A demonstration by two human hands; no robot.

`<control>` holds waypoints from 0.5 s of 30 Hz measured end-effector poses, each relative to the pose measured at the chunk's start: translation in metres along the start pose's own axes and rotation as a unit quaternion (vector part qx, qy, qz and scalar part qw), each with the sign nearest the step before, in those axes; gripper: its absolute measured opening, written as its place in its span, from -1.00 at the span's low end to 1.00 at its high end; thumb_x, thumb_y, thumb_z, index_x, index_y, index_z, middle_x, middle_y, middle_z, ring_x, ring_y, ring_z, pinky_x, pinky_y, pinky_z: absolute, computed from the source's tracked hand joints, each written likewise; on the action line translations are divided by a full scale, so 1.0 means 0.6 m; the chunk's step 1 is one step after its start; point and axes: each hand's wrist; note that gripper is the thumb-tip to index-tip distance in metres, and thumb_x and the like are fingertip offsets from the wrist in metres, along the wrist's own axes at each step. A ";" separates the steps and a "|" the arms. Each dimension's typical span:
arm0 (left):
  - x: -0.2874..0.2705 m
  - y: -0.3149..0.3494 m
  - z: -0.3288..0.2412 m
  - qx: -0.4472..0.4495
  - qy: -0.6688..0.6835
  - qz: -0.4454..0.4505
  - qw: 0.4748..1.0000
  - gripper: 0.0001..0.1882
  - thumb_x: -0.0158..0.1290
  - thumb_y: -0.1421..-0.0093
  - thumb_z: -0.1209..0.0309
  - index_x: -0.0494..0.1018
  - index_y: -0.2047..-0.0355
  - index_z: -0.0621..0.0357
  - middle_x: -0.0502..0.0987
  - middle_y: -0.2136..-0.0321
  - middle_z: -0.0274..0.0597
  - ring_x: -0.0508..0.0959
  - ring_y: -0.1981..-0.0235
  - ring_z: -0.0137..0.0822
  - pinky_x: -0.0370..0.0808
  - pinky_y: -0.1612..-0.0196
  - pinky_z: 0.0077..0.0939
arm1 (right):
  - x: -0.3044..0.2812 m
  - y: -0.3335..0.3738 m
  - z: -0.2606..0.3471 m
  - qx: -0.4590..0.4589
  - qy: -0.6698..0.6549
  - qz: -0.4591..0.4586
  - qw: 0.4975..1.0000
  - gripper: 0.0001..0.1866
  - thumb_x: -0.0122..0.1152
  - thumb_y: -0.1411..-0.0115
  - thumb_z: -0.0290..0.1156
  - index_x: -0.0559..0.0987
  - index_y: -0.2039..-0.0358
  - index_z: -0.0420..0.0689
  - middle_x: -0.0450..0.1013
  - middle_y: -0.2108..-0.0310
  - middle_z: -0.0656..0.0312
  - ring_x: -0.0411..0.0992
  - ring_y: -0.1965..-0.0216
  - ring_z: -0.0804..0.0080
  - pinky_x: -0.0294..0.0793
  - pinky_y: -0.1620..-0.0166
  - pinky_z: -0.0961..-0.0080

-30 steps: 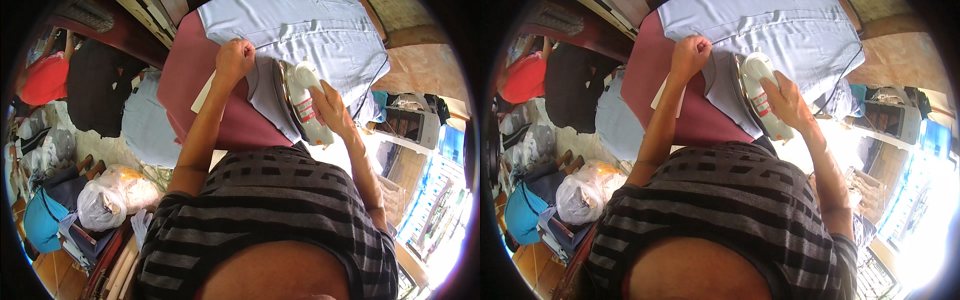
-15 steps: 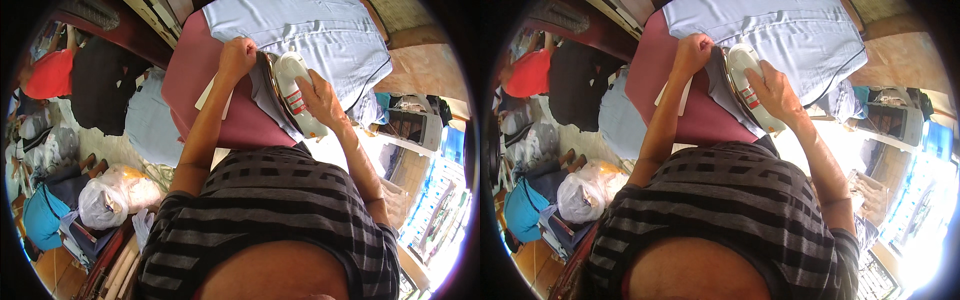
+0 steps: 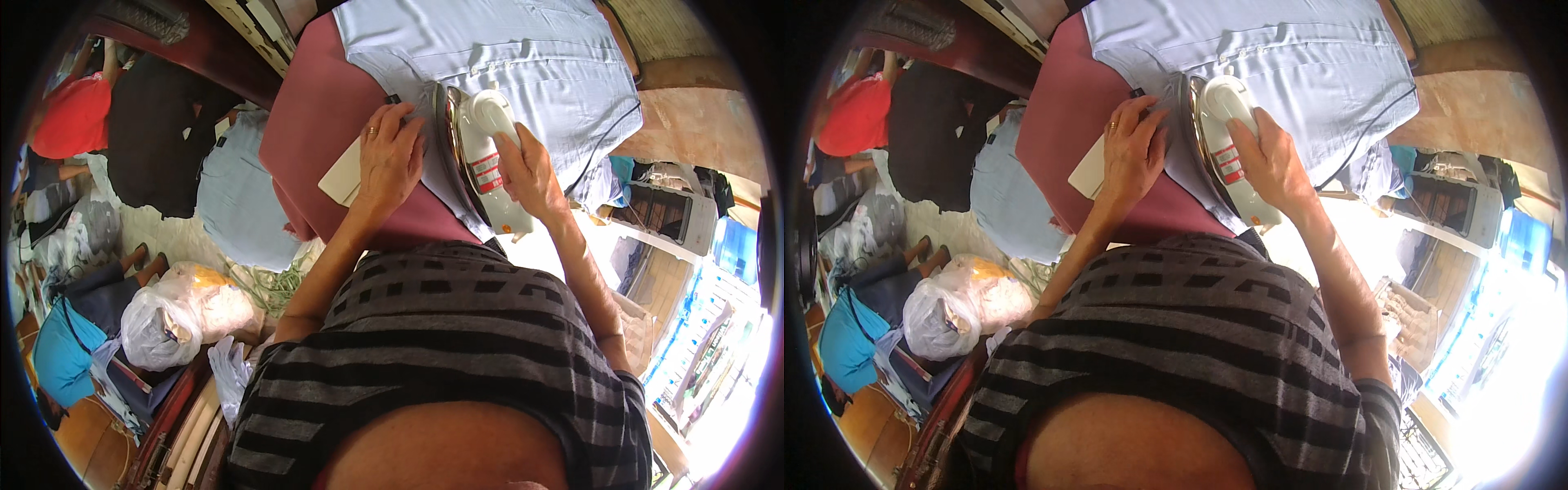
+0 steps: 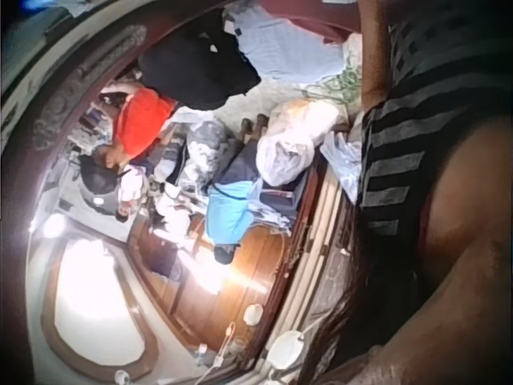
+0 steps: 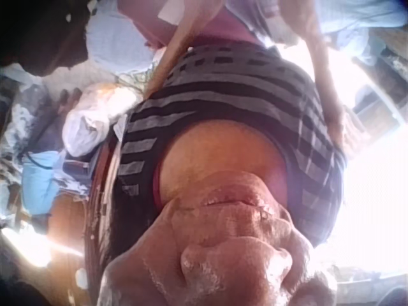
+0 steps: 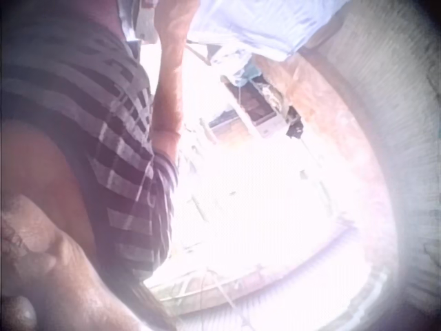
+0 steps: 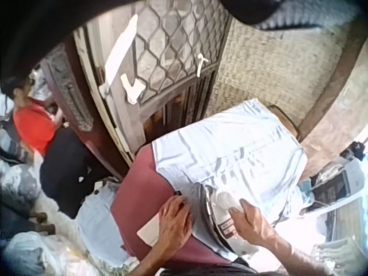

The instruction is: The person irons a light-blue button-down shirt on an ironing board using an iron, pressing different sections of the garment and then picking it up.

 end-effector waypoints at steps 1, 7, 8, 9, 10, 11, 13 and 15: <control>-0.001 0.002 0.005 -0.002 -0.047 0.006 0.999 -0.70 0.16 -0.07 0.55 0.53 0.14 0.16 0.45 -0.03 -0.12 0.42 -0.09 -0.03 0.35 -0.10 -0.12 | 0.001 0.002 0.007 0.041 -0.025 0.006 0.999 -0.61 0.02 -0.37 -0.17 0.35 0.41 -0.27 0.32 0.66 0.09 0.29 0.62 0.47 0.33 0.50 0.39; -0.002 0.002 0.016 -0.019 -0.073 -0.004 0.997 -0.69 0.16 -0.07 0.51 0.53 0.12 0.13 0.44 -0.05 -0.16 0.39 -0.15 -0.05 0.27 -0.17 -0.10 | -0.010 -0.006 -0.009 -0.004 -0.011 0.023 1.000 -0.61 0.00 -0.39 -0.17 0.31 0.44 -0.25 0.29 0.69 0.18 0.28 0.63 0.51 0.32 0.52 0.42; -0.002 0.003 0.017 -0.019 -0.072 -0.006 0.997 -0.69 0.16 -0.07 0.51 0.53 0.12 0.13 0.44 -0.05 -0.17 0.39 -0.15 -0.05 0.27 -0.17 -0.11 | -0.010 -0.004 -0.007 0.007 -0.016 0.023 1.000 -0.61 -0.01 -0.39 -0.17 0.31 0.44 -0.25 0.28 0.69 0.19 0.28 0.64 0.51 0.32 0.52 0.42; -0.001 0.004 0.017 -0.020 -0.072 -0.009 0.997 -0.69 0.17 -0.07 0.51 0.54 0.12 0.13 0.44 -0.05 -0.17 0.39 -0.15 -0.06 0.26 -0.17 -0.11 | -0.010 -0.001 -0.002 0.018 -0.021 0.022 0.999 -0.61 -0.01 -0.39 -0.17 0.31 0.44 -0.24 0.28 0.70 0.20 0.27 0.64 0.51 0.31 0.52 0.43; -0.001 0.006 0.018 -0.020 -0.072 -0.012 0.997 -0.69 0.17 -0.07 0.51 0.54 0.12 0.13 0.44 -0.05 -0.17 0.40 -0.14 -0.07 0.26 -0.17 -0.12 | -0.009 0.000 0.002 0.029 -0.027 0.022 0.999 -0.61 -0.01 -0.39 -0.17 0.31 0.44 -0.24 0.28 0.70 0.21 0.26 0.64 0.52 0.31 0.53 0.43; 0.000 0.006 0.020 -0.022 -0.071 -0.016 0.997 -0.69 0.17 -0.07 0.50 0.54 0.12 0.12 0.44 -0.05 -0.17 0.40 -0.14 -0.07 0.26 -0.17 -0.12 | -0.011 -0.001 0.007 0.033 -0.026 0.024 0.999 -0.61 -0.01 -0.39 -0.17 0.32 0.43 -0.25 0.28 0.70 0.21 0.27 0.64 0.52 0.31 0.53 0.44; 0.002 0.006 0.024 -0.027 -0.070 -0.026 0.997 -0.69 0.18 -0.07 0.50 0.54 0.12 0.12 0.45 -0.04 -0.18 0.41 -0.13 -0.08 0.27 -0.16 -0.12 | -0.013 -0.006 0.012 0.039 -0.024 0.030 0.998 -0.61 0.00 -0.38 -0.16 0.34 0.41 -0.26 0.28 0.70 0.22 0.28 0.64 0.53 0.30 0.54 0.45; 0.001 0.007 0.020 -0.032 -0.078 -0.023 0.996 -0.69 0.18 -0.07 0.50 0.54 0.13 0.12 0.45 -0.03 -0.19 0.41 -0.12 -0.08 0.27 -0.15 -0.12 | -0.015 -0.003 0.000 0.027 -0.035 0.035 0.998 -0.61 -0.01 -0.38 -0.15 0.35 0.40 -0.26 0.28 0.70 0.22 0.29 0.65 0.54 0.30 0.56 0.45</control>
Point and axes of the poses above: each hand's wrist, its own y-axis away from the middle knuckle, its own x-axis out of the palm, z = x × y
